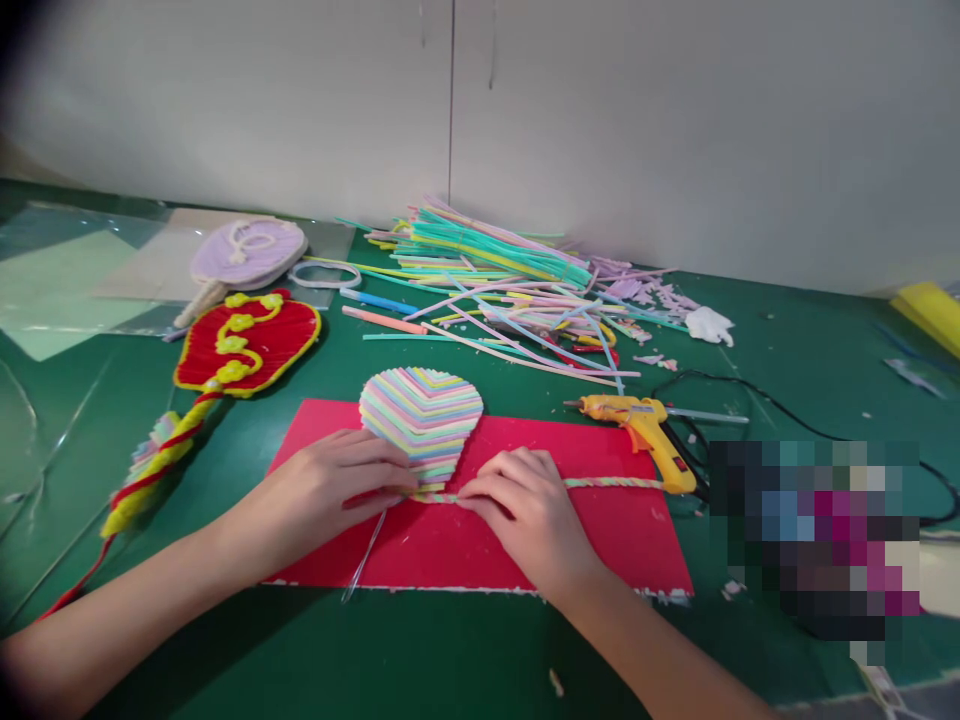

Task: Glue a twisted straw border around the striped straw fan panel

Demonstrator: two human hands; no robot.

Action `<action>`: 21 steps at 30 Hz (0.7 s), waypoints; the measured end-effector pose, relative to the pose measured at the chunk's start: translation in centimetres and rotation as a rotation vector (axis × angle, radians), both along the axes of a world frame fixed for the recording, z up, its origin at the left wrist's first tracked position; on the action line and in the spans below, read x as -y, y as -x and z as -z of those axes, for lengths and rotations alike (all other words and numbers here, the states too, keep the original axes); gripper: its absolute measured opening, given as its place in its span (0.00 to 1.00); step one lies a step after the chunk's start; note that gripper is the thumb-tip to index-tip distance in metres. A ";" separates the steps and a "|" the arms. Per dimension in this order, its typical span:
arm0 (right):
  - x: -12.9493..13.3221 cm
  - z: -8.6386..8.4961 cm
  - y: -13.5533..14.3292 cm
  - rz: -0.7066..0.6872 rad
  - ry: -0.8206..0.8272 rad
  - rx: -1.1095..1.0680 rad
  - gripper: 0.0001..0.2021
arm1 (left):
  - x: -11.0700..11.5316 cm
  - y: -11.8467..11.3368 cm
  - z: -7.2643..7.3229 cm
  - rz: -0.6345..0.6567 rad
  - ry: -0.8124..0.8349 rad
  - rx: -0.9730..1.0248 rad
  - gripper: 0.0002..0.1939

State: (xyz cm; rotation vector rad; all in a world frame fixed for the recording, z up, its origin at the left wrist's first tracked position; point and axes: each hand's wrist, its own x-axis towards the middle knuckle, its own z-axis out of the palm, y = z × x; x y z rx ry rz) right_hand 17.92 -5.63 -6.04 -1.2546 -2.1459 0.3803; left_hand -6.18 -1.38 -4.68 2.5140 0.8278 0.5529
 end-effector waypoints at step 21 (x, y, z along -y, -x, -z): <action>-3.6 -1.0 -1.0 -0.266 0.065 0.061 0.04 | -0.6 -0.2 -0.2 0.005 0.054 -0.010 0.08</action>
